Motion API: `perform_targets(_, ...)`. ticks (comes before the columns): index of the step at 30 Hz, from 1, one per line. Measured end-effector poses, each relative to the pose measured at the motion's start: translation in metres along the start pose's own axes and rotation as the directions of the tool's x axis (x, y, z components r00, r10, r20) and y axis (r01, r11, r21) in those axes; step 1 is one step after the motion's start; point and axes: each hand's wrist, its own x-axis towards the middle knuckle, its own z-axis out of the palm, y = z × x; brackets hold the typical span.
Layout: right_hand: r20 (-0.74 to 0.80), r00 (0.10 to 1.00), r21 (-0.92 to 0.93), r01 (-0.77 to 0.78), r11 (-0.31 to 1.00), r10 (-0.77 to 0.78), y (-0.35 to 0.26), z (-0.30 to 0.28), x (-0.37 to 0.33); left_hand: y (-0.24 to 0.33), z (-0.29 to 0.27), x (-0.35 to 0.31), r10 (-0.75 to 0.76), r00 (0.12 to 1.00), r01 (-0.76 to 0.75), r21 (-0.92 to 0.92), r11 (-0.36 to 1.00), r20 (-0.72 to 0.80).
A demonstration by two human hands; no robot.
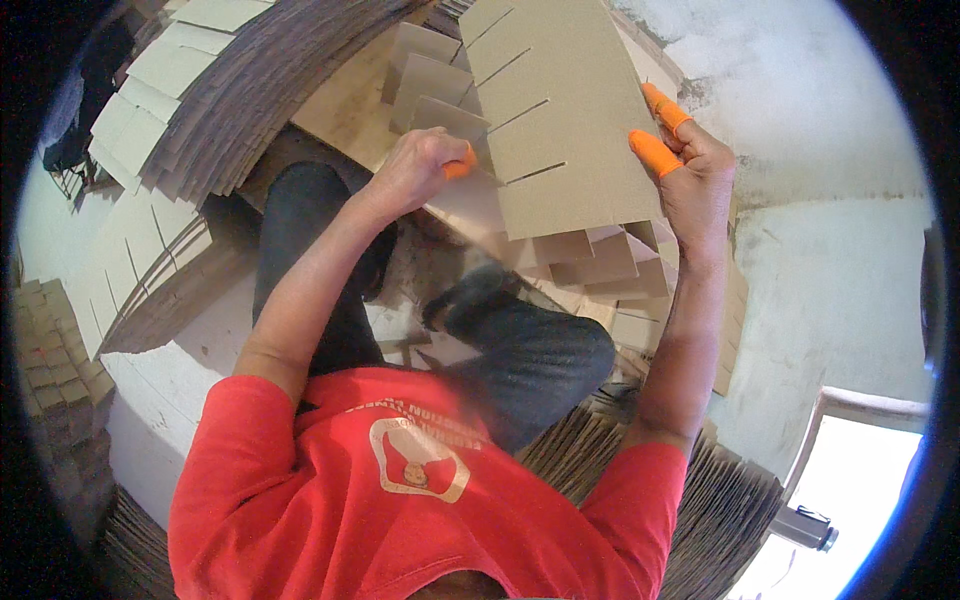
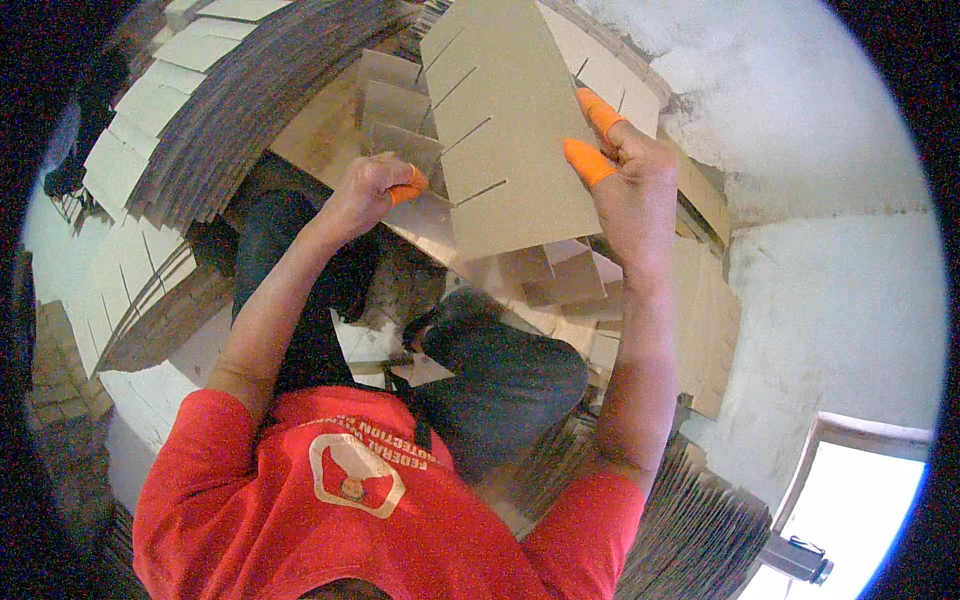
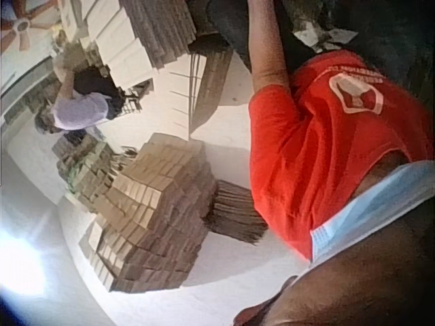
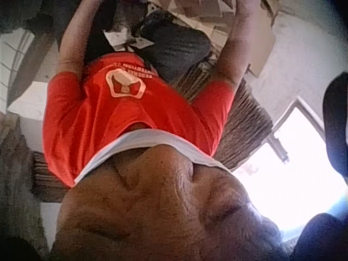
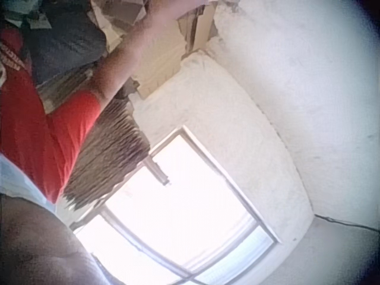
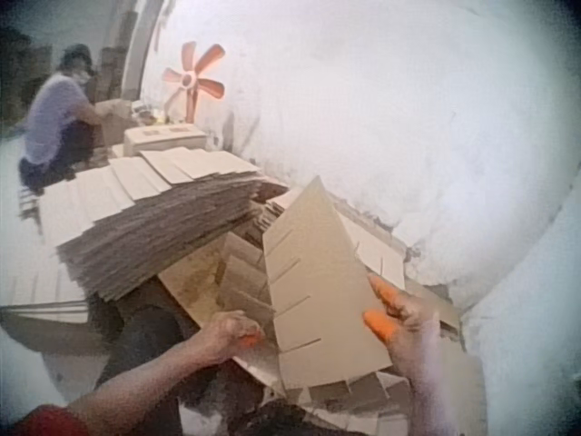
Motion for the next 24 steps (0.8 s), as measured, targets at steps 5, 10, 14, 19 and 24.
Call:
perform_targets(5, 0.149, 0.986, -0.216, 0.105, 0.971, -0.074, 0.012, 0.020, 0.001, 0.000, 0.002, 0.002, 0.017, 1.000, -0.017, -0.024, 1.000, 0.021)
perform_targets(10, 0.255, 0.961, -0.310, 0.190, 0.931, -0.111, 0.023, 0.056, -0.006, -0.007, 0.010, 0.000, 0.016, 0.999, -0.019, 0.072, 0.997, 0.049)
perform_targets(14, 0.206, 0.975, -0.235, 0.127, 0.964, -0.078, 0.033, 0.062, -0.003, -0.008, 0.011, 0.002, 0.020, 0.998, -0.025, 0.080, 0.996, 0.058)
perform_targets(19, 0.242, 0.970, -0.257, 0.090, 0.962, -0.026, 0.028, 0.057, 0.001, -0.006, 0.010, 0.001, -0.023, 0.998, 0.019, 0.078, 0.997, 0.052)
perform_targets(24, 0.545, 0.838, -0.486, 0.279, 0.828, 0.037, 0.070, 0.083, 0.004, -0.005, 0.013, 0.007, -0.007, 0.998, 0.000, 0.106, 0.994, 0.067)
